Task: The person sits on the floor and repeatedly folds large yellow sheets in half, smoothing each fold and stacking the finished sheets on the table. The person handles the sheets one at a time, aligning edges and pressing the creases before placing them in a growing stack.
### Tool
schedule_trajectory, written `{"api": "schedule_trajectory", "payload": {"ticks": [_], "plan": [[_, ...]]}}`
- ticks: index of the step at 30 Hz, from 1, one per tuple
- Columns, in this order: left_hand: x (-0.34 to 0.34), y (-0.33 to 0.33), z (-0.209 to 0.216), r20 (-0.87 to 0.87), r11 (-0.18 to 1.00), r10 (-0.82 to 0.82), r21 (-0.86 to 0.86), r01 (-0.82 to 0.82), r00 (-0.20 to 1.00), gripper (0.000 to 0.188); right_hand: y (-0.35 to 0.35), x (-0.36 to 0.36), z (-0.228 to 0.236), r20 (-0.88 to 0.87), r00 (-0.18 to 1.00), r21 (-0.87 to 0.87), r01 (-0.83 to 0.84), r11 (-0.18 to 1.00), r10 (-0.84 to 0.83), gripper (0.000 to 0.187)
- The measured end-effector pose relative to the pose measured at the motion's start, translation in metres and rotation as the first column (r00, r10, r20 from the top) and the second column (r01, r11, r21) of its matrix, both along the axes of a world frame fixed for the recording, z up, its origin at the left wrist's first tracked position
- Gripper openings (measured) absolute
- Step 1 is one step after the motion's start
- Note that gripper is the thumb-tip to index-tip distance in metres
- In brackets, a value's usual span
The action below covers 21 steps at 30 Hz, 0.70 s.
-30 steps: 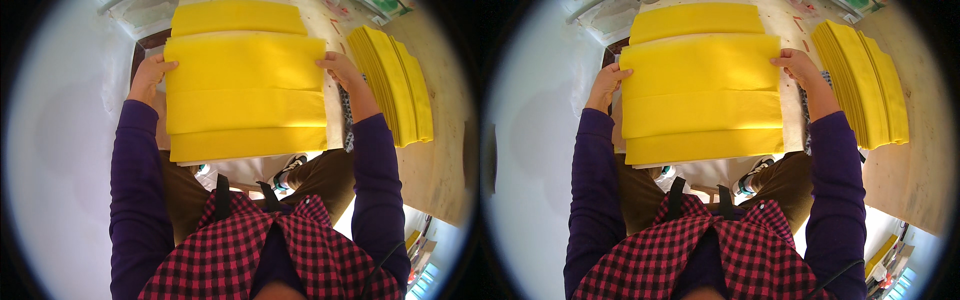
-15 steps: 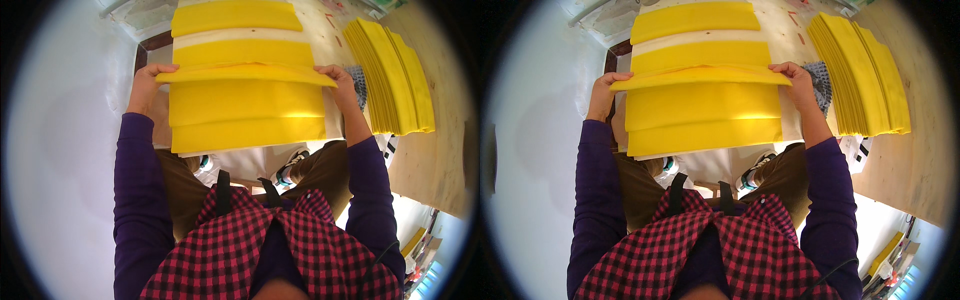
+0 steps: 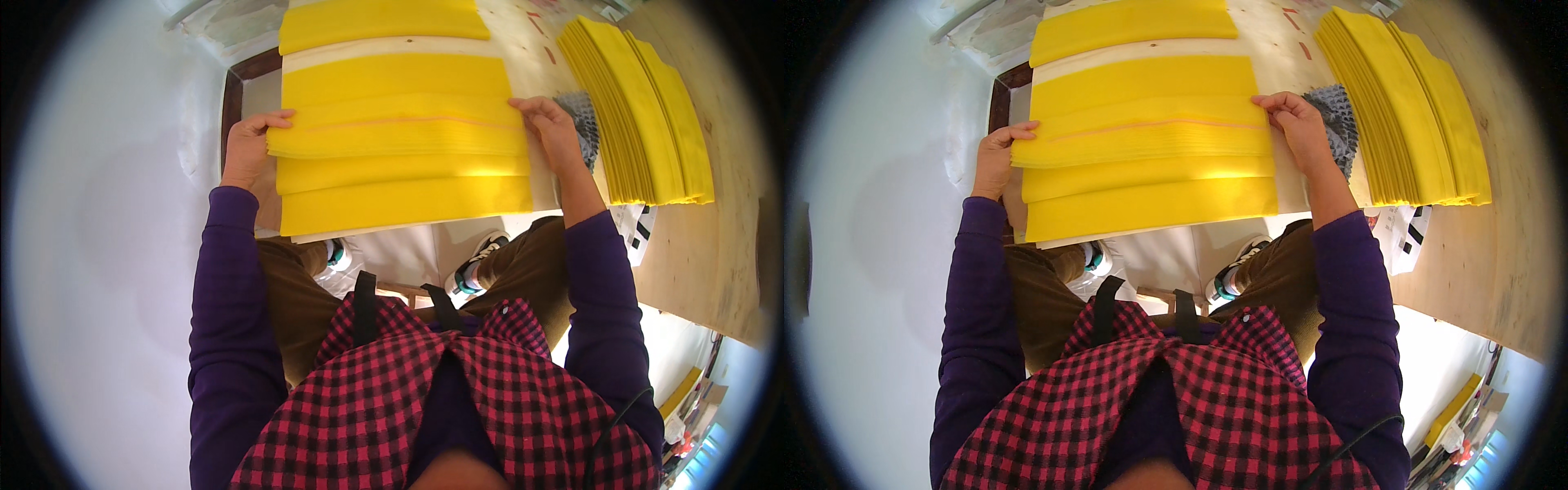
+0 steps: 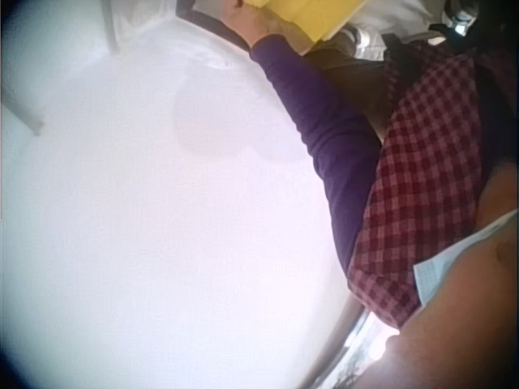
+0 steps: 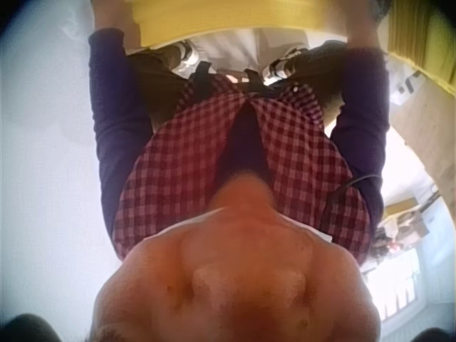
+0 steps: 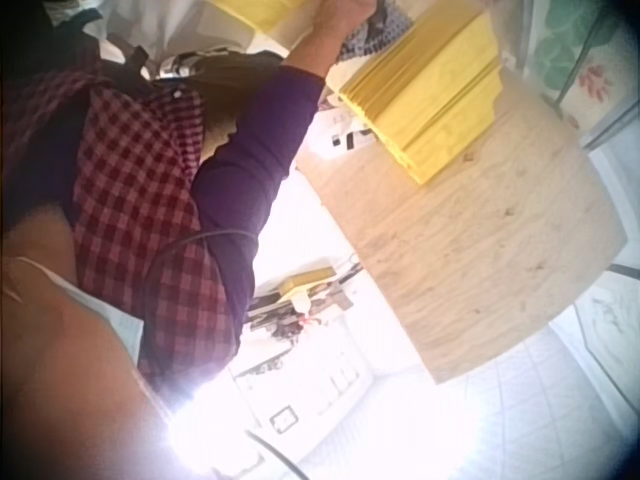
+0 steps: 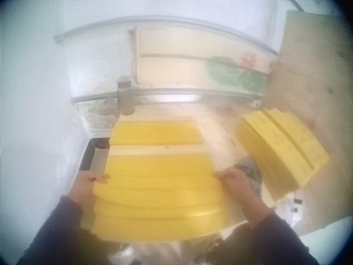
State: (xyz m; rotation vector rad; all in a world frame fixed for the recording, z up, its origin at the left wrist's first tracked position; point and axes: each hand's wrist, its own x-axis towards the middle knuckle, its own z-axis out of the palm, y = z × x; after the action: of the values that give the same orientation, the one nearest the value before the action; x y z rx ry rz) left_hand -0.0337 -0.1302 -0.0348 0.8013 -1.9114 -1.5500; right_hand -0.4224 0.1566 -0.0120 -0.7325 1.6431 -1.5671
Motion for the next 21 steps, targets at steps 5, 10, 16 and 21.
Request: {"api": "schedule_trajectory", "payload": {"ticks": [5, 10, 16, 21], "plan": [[-0.004, -0.004, -0.005, 0.016, 0.995, 0.023, -0.095, -0.021, 1.000, 0.014, -0.007, 0.002, 0.004, 0.045, 0.999, -0.023, 0.002, 1.000, -0.001, 0.017], [-0.004, -0.006, -0.009, 0.021, 0.987, 0.014, -0.158, -0.010, 1.000, 0.015, -0.017, -0.002, 0.000, -0.061, 0.998, 0.051, 0.012, 0.999, -0.009, 0.014], [-0.005, -0.006, -0.014, -0.040, 0.980, -0.014, -0.198, 0.006, 0.999, 0.015, -0.029, -0.004, -0.008, -0.074, 0.993, 0.068, 0.100, 0.993, -0.095, 0.016], [-0.005, -0.003, -0.017, 0.010, 0.920, 0.024, -0.391, -0.018, 1.000, 0.017, -0.031, -0.006, -0.009, -0.119, 0.988, 0.079, 0.108, 0.991, -0.099, 0.016]]}}
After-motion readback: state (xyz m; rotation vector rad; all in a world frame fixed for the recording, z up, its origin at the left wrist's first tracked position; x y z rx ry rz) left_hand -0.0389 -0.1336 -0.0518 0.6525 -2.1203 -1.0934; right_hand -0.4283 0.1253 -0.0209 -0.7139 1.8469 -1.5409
